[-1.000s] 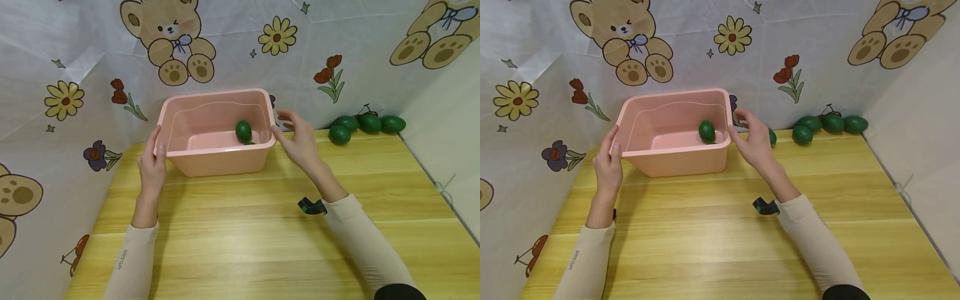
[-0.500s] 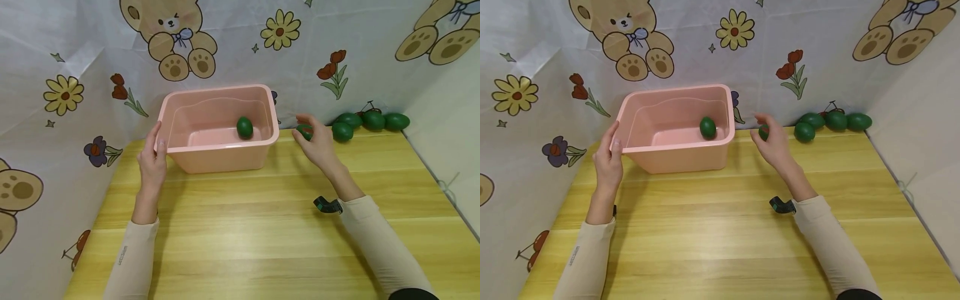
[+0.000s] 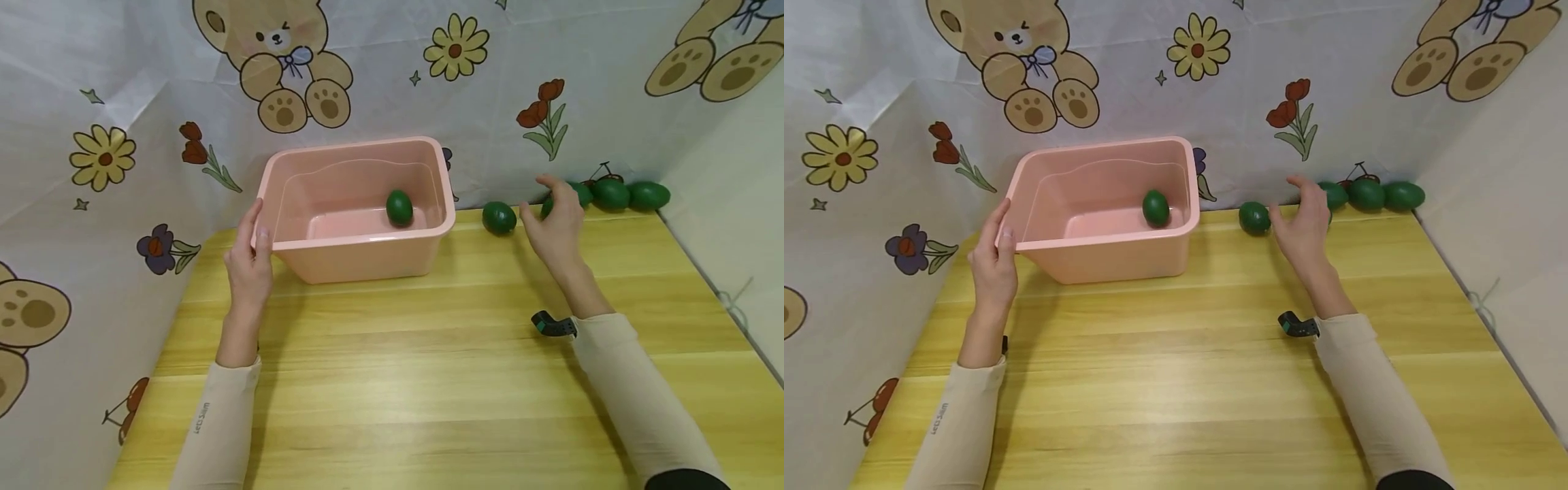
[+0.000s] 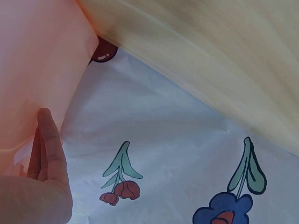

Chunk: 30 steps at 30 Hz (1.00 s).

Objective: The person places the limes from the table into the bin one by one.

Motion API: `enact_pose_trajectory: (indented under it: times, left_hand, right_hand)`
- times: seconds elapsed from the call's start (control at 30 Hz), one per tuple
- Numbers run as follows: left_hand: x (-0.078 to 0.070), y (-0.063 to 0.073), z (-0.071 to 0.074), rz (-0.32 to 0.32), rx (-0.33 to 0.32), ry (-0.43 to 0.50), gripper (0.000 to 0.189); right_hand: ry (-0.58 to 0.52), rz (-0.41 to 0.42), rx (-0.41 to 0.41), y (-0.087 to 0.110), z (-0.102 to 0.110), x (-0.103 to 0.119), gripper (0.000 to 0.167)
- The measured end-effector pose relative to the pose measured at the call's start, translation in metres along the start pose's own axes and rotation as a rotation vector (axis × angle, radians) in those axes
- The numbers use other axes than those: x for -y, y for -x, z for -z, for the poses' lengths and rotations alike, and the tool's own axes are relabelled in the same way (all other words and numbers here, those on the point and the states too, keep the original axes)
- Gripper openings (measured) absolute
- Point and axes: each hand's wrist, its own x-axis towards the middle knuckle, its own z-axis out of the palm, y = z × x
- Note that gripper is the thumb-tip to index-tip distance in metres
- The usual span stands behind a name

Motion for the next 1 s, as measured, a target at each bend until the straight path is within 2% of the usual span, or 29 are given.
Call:
enact_pose_trajectory:
  times: [0.1,0.27,0.6,1.0]
  left_hand:
    - [0.0,-0.001,0.0,-0.013,0.005,0.002,0.048]
    - [0.0,-0.002,0.0,-0.012,0.016,0.001,0.049]
    - [0.003,-0.001,0.002,-0.003,0.0,-0.016,0.049]
    - [0.004,0.0,0.001,0.012,0.011,0.016,0.048]
  right_hand:
    - [0.0,-0.011,-0.021,-0.002,0.007,-0.009,0.048]
    - [0.036,-0.04,0.006,-0.003,0.016,-0.023,0.05]
    - [0.135,-0.113,0.171,0.003,0.019,-0.042,0.061]
    - [0.134,-0.197,0.161,0.0,0.02,-0.064,0.062]
